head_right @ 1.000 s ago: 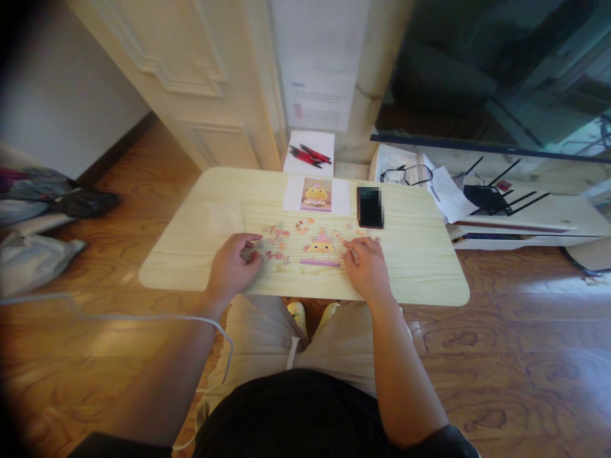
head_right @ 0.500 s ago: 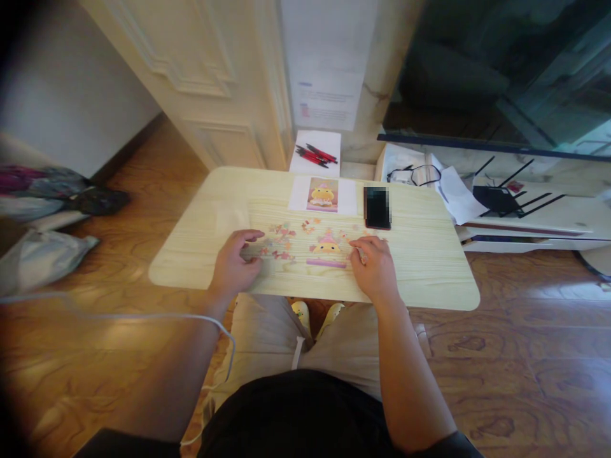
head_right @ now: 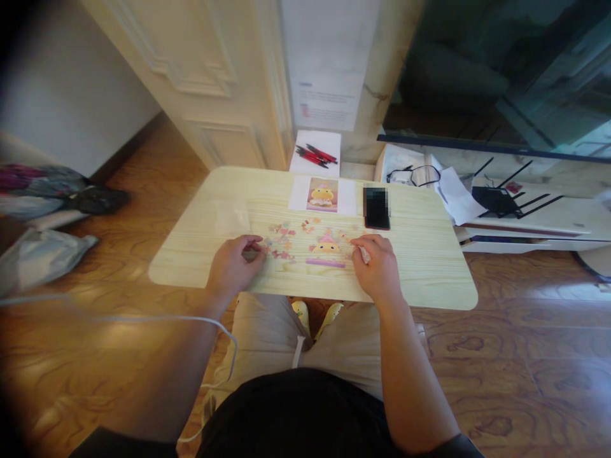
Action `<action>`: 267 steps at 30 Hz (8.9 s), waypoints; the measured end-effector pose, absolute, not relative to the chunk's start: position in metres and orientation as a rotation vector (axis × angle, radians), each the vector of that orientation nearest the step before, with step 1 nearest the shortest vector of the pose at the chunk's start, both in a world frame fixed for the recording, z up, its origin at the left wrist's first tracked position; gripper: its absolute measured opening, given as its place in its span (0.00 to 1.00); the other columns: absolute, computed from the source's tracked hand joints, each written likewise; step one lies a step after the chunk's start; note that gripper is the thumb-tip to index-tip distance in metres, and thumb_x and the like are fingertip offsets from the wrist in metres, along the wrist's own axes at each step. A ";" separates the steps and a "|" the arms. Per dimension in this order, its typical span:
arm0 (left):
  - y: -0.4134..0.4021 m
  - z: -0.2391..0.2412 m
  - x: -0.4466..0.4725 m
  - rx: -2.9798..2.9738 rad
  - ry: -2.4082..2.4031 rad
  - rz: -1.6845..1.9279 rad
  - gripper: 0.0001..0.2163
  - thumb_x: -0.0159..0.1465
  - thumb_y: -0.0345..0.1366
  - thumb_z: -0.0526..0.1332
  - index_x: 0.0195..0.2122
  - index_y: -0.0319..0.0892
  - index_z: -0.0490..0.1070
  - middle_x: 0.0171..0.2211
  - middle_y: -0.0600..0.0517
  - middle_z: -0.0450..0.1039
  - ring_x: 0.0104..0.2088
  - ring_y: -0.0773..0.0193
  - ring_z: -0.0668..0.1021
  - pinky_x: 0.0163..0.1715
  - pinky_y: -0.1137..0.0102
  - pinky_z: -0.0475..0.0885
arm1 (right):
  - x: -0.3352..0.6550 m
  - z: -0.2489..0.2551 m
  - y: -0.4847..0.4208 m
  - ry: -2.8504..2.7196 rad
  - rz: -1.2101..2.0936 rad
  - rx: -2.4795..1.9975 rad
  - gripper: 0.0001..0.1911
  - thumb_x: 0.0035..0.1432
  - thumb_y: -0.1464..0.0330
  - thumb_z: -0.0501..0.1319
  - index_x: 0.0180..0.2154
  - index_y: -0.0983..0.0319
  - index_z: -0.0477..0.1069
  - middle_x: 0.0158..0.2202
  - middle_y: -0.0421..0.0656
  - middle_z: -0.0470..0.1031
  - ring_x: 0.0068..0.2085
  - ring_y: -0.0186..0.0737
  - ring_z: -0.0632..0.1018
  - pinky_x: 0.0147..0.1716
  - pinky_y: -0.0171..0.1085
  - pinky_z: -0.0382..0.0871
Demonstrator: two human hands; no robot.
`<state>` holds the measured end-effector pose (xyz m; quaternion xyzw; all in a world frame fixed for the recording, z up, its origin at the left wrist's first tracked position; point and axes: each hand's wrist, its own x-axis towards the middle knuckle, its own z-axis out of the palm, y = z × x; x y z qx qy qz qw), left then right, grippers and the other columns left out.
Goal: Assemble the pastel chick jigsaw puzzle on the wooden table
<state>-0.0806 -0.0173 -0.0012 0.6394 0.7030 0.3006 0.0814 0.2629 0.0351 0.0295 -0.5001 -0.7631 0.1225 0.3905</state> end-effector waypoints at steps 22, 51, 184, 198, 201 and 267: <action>-0.021 -0.002 -0.073 2.150 2.037 0.841 0.12 0.68 0.35 0.59 0.49 0.44 0.77 0.50 0.47 0.78 0.53 0.51 0.76 0.58 0.55 0.70 | 0.195 0.031 0.013 -2.200 0.494 -1.070 0.12 0.67 0.73 0.60 0.46 0.57 0.81 0.48 0.46 0.81 0.54 0.49 0.76 0.58 0.49 0.70; -0.030 0.012 -0.062 2.290 1.990 0.535 0.23 0.71 0.45 0.57 0.66 0.51 0.68 0.72 0.48 0.62 0.70 0.45 0.65 0.65 0.46 0.64 | 0.108 0.025 0.067 -2.456 0.221 -1.469 0.12 0.71 0.64 0.58 0.48 0.58 0.80 0.52 0.52 0.75 0.56 0.55 0.69 0.53 0.53 0.67; -0.007 0.015 0.032 2.429 1.566 0.545 0.27 0.68 0.50 0.60 0.67 0.49 0.70 0.72 0.49 0.63 0.72 0.48 0.64 0.72 0.50 0.60 | 0.246 0.024 0.078 -2.070 0.742 -1.686 0.06 0.62 0.73 0.65 0.41 0.59 0.78 0.40 0.43 0.83 0.40 0.40 0.80 0.43 0.38 0.71; -0.008 0.017 0.032 2.422 1.584 0.552 0.24 0.69 0.50 0.60 0.64 0.50 0.73 0.70 0.49 0.66 0.70 0.48 0.67 0.69 0.49 0.64 | 0.234 0.022 0.077 -2.081 0.747 -1.622 0.06 0.60 0.72 0.66 0.40 0.58 0.81 0.38 0.42 0.84 0.39 0.41 0.81 0.44 0.39 0.72; -0.009 0.017 0.033 2.415 1.591 0.561 0.24 0.69 0.49 0.59 0.64 0.50 0.73 0.71 0.49 0.65 0.71 0.48 0.66 0.69 0.49 0.63 | 0.236 0.022 0.078 -2.118 0.714 -1.632 0.06 0.60 0.72 0.68 0.40 0.58 0.81 0.40 0.43 0.84 0.40 0.41 0.81 0.46 0.39 0.72; -0.003 0.010 0.029 2.400 1.563 0.780 0.24 0.67 0.45 0.63 0.63 0.46 0.71 0.65 0.45 0.71 0.66 0.46 0.71 0.66 0.48 0.65 | 0.299 0.024 0.089 -2.102 0.507 -1.627 0.10 0.62 0.74 0.64 0.44 0.59 0.82 0.44 0.45 0.82 0.40 0.41 0.80 0.48 0.39 0.72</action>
